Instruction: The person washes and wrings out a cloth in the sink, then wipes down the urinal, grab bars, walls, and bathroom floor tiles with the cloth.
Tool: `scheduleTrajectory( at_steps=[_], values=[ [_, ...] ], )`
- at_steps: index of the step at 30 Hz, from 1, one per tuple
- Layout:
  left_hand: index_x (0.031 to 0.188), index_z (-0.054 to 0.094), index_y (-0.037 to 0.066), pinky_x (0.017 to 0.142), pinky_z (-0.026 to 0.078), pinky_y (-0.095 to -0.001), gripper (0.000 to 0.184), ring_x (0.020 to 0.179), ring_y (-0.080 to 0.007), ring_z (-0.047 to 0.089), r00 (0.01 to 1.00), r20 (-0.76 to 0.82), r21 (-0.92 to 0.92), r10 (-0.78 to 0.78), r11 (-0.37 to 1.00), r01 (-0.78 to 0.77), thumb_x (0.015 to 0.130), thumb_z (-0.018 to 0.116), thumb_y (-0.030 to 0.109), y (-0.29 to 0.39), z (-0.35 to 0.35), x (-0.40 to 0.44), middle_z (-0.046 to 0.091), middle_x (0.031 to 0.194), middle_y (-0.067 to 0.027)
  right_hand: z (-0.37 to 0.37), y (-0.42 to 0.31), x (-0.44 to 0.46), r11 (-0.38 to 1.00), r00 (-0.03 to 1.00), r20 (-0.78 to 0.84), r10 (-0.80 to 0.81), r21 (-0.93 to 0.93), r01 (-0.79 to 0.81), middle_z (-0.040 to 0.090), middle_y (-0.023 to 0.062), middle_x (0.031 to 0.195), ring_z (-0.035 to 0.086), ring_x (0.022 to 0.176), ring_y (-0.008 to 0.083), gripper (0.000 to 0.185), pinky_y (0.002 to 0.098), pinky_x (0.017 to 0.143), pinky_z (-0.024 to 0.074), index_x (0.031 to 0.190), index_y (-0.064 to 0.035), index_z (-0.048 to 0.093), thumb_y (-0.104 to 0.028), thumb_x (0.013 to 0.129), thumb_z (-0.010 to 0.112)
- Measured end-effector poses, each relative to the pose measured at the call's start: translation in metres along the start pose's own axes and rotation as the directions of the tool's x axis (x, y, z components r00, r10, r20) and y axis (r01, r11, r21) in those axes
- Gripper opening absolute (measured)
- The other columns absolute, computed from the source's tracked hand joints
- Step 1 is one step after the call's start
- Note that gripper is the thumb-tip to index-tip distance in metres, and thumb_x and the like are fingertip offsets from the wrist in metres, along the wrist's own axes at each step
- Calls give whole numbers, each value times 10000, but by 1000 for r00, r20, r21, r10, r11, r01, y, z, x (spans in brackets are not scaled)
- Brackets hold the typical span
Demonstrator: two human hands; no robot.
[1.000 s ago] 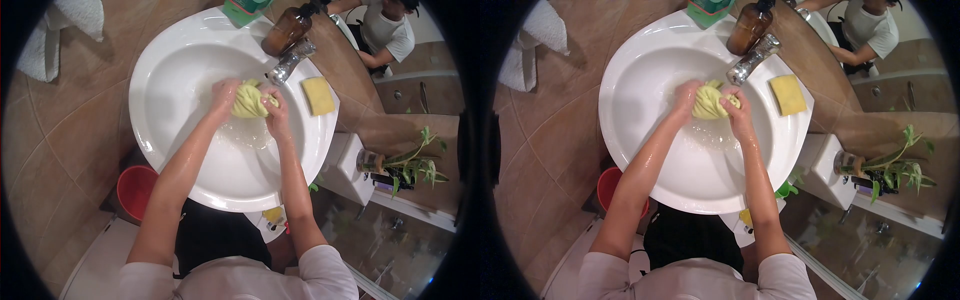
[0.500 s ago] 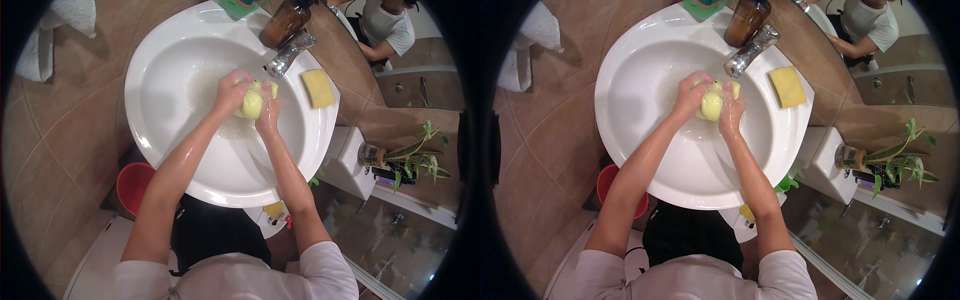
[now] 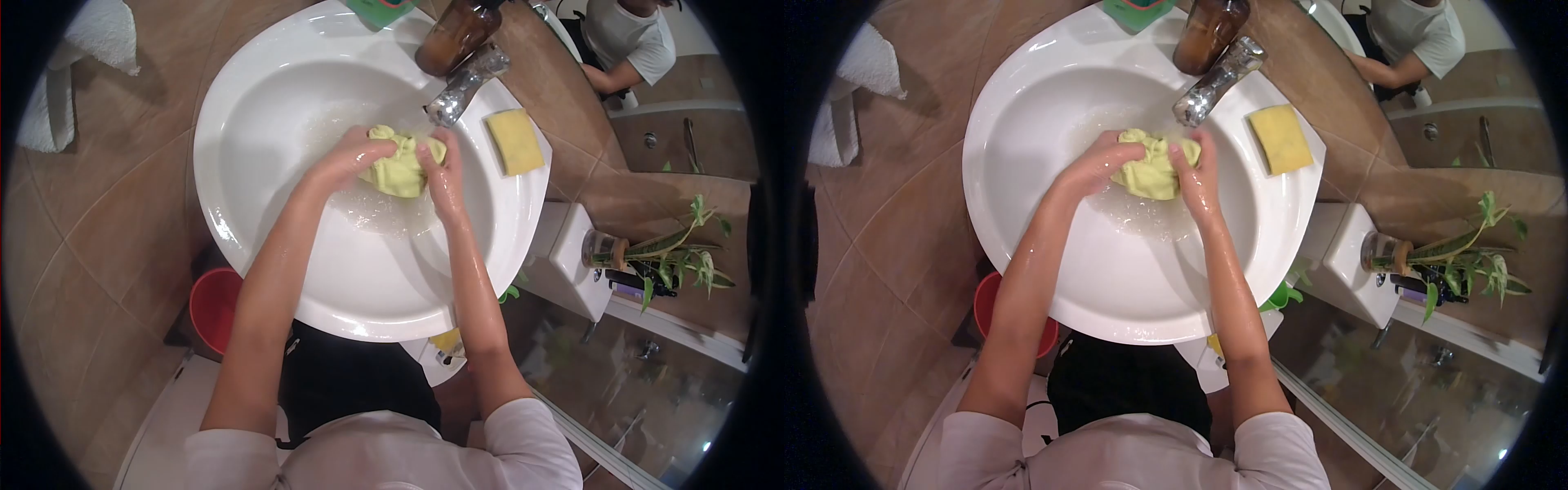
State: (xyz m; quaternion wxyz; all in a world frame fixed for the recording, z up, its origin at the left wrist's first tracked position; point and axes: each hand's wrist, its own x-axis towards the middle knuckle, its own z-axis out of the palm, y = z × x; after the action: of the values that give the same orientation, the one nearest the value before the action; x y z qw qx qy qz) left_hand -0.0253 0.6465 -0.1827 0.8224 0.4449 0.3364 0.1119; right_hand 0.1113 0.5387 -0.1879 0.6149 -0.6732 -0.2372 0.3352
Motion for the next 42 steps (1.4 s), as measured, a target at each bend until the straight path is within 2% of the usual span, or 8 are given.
scheduleTrajectory(
  at_steps=[1,5,19,29,35,40,41,42],
  values=[
    [1054,563,-53,765,467,-286,361,879,-157,591,999,-16,119,49,992,-46,728,571,100,2,-4,-2,607,967,-92,0,3,-1,848,940,13,-341,-428,313,547,109,1087,533,1023,213,384,340,879,420,1176,-36,501,-180,839,616],
    [1013,585,-55,744,471,-276,337,820,-148,599,995,-40,166,89,983,-81,716,590,104,12,-7,-12,623,907,-82,-9,-10,2,883,919,302,-254,-316,348,528,101,1102,524,1016,214,302,331,855,416,1071,-56,598,-154,793,662],
    [1021,605,1,802,469,-258,347,869,-114,595,978,57,242,199,948,-207,677,565,17,19,-10,-16,630,932,-56,-13,-15,5,954,914,348,208,134,-269,535,41,1011,532,792,114,122,243,729,423,776,-37,638,-89,721,734],
    [1001,610,20,790,462,-243,330,858,-98,584,955,44,304,293,907,-292,674,569,-7,10,-4,-12,627,919,-40,-3,-19,-3,976,964,265,25,-215,34,527,25,984,514,822,104,179,243,749,396,848,-14,681,-148,741,731],
    [999,608,11,781,460,-238,326,847,-92,581,939,4,358,345,876,-324,680,551,-27,12,-10,-11,626,917,-36,-7,-24,2,925,941,132,312,185,-332,540,22,799,522,805,102,179,261,651,425,760,-8,649,-178,760,704],
    [985,610,0,752,475,-263,282,812,-136,603,926,-97,262,366,907,-331,707,588,38,21,-13,-14,637,889,-74,-11,0,9,854,971,122,206,-506,-118,578,101,960,545,932,153,317,301,726,473,1092,-11,511,-222,861,562],
    [985,610,0,752,475,-263,282,812,-136,603,925,-95,263,368,906,-333,707,588,38,20,-13,-12,637,889,-74,-7,-3,8,855,971,122,204,-506,-116,578,101,960,545,932,153,317,301,726,473,1092,-11,511,-222,861,562],
    [983,612,1,744,477,-268,278,811,-136,602,908,-124,237,400,901,-364,710,582,47,15,-11,-8,636,885,-75,-2,-6,7,948,926,203,319,-60,-314,545,127,1034,526,978,182,354,313,757,463,1113,-7,492,-260,873,549]
  ],
)
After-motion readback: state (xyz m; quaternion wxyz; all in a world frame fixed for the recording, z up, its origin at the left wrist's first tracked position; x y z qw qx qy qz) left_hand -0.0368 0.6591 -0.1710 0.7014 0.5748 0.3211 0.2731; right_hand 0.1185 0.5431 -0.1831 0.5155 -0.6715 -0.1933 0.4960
